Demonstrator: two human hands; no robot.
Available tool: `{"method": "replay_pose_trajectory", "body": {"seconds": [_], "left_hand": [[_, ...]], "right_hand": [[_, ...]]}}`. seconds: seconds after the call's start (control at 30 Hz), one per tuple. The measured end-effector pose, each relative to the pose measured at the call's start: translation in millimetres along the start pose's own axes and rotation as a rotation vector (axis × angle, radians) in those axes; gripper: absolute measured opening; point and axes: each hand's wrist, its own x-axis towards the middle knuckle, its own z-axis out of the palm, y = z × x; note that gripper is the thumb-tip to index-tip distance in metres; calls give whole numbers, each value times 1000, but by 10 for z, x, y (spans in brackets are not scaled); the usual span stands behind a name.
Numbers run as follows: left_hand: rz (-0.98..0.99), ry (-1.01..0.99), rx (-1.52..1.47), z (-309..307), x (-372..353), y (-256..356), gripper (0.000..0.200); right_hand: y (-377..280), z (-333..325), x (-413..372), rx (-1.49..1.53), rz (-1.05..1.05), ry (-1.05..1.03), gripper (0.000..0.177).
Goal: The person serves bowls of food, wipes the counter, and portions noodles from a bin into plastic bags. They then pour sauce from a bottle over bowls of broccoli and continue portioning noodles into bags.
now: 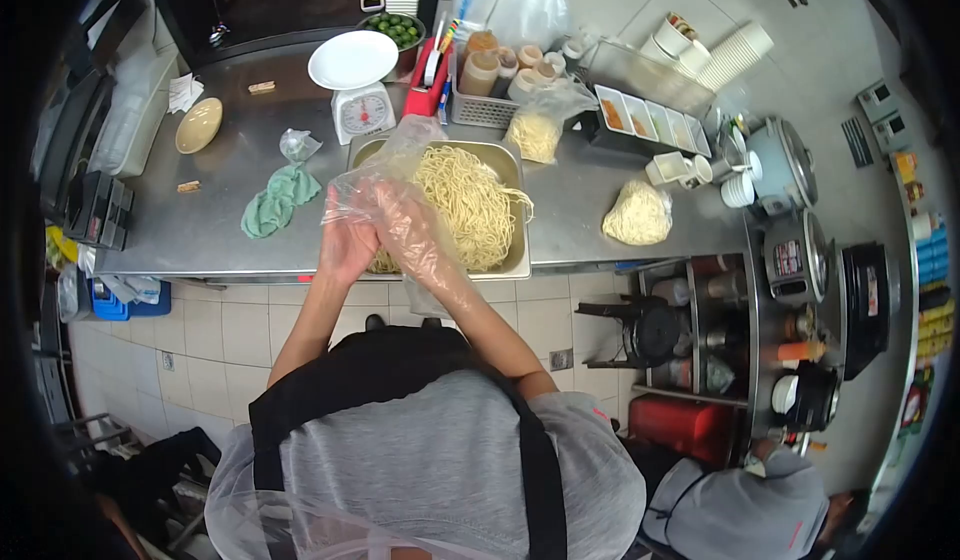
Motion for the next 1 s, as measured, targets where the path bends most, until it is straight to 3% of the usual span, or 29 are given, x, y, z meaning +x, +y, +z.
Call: {"method": "replay_pose_trajectory", "body": {"seconds": [0.03,0.1,0.17,0.2,0.27,0.33,0.37,0.4,0.43,0.5,0.6,0.7,0.77,0.83,0.9,0.93,0.97,1.0], "left_hand": [[61,-18,115,11,21,27,59],[193,-64,339,60,108,135,56],[304,-97,544,80,168,199,54],[274,-15,675,38,237,227,54],[212,142,936,-74,431,286,52],[77,-174,297,-124,497,300,52],[9,-317,-27,-154,524,296,51],[-30,28,-340,131,473,289,52],[0,-8,-240,207,496,231,56],[70,-85,-41,297,563,187,66],[569,-354,1195,342,524,342,89],[59,-259,1841,304,373,582,112],[-86,-319,1664,-265,457,453,120],[100,-505,1818,-556,535,194,119],[83,-280,1997,-403,561,-56,111],[77,-150,2076,-318,624,-135,108],[163,-177,2059,-307,695,-140,100],[236,-205,2041,-325,737,-155,93]], "right_hand": [[-14,63,37,73,-7,96,29],[-101,83,132,236,-86,-36,20],[-208,71,-45,157,-123,-221,17],[-273,119,-120,117,-212,-102,15],[-156,153,-167,139,-109,-140,15],[-35,110,-158,124,-10,-151,16],[-3,80,-166,256,70,-200,16],[-3,51,-171,391,150,-249,15],[-4,39,-181,526,230,-298,14],[-13,51,-238,544,194,-343,19],[91,-315,-80,440,199,-410,31],[988,-674,-40,361,309,-143,55],[1535,-703,-55,150,318,-133,73],[1640,-643,-81,-49,355,-295,87],[1040,-743,99,45,461,-543,99],[1093,-585,48,38,288,-426,95],[1194,-406,-14,38,122,-310,91],[1233,-311,-29,59,186,-253,87]]}}
